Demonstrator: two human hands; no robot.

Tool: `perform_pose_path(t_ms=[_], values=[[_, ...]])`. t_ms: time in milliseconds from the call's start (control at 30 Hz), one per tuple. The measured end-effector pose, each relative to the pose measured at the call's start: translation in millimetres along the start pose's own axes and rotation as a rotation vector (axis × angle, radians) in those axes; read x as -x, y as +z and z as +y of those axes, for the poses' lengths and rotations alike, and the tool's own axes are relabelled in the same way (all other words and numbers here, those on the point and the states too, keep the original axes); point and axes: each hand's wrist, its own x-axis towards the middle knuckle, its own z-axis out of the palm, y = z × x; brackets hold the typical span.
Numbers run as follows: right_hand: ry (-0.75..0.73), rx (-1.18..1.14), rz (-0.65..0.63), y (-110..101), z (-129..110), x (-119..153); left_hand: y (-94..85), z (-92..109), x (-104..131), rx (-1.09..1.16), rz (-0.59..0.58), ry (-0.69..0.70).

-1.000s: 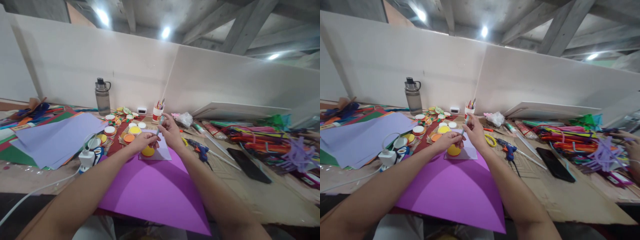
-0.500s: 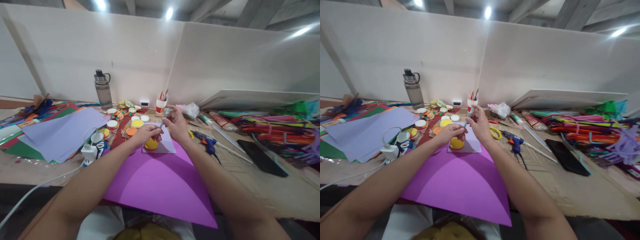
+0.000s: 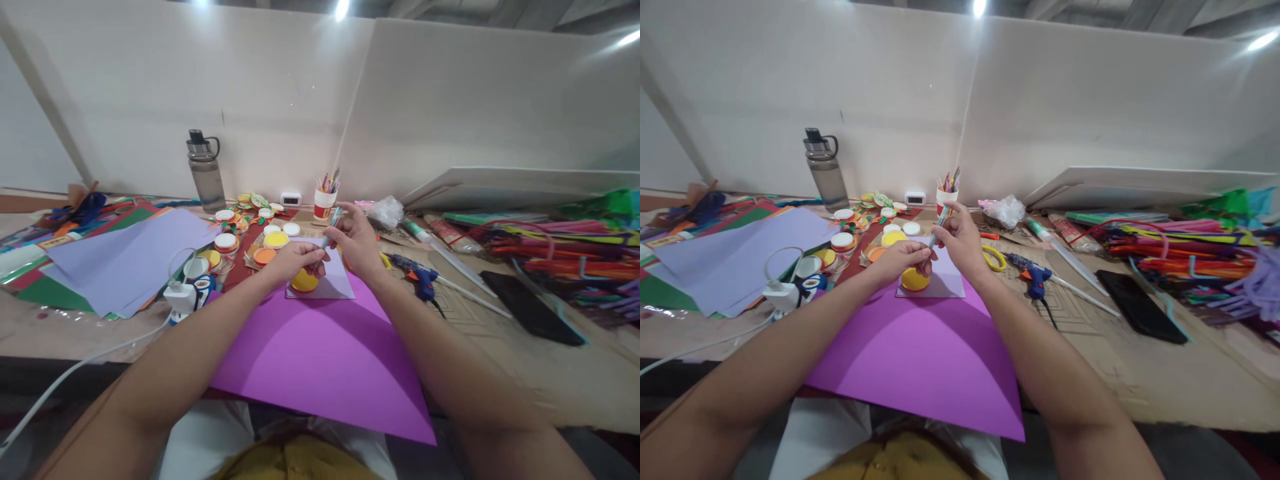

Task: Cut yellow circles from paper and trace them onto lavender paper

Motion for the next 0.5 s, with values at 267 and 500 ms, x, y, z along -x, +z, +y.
perform_pose_path(t_ms=[267, 500], values=[[-0.001, -0.006, 0.020, 2.1, 4.5, 0.2, 1.1, 3.5, -0.3, -0.012, 0.007, -0.003], [0.184, 0.157, -0.211, 1.8, 2.5, 2.5, -3.9, 2.0, -2.5, -0.099, 0.016, 0.017]])
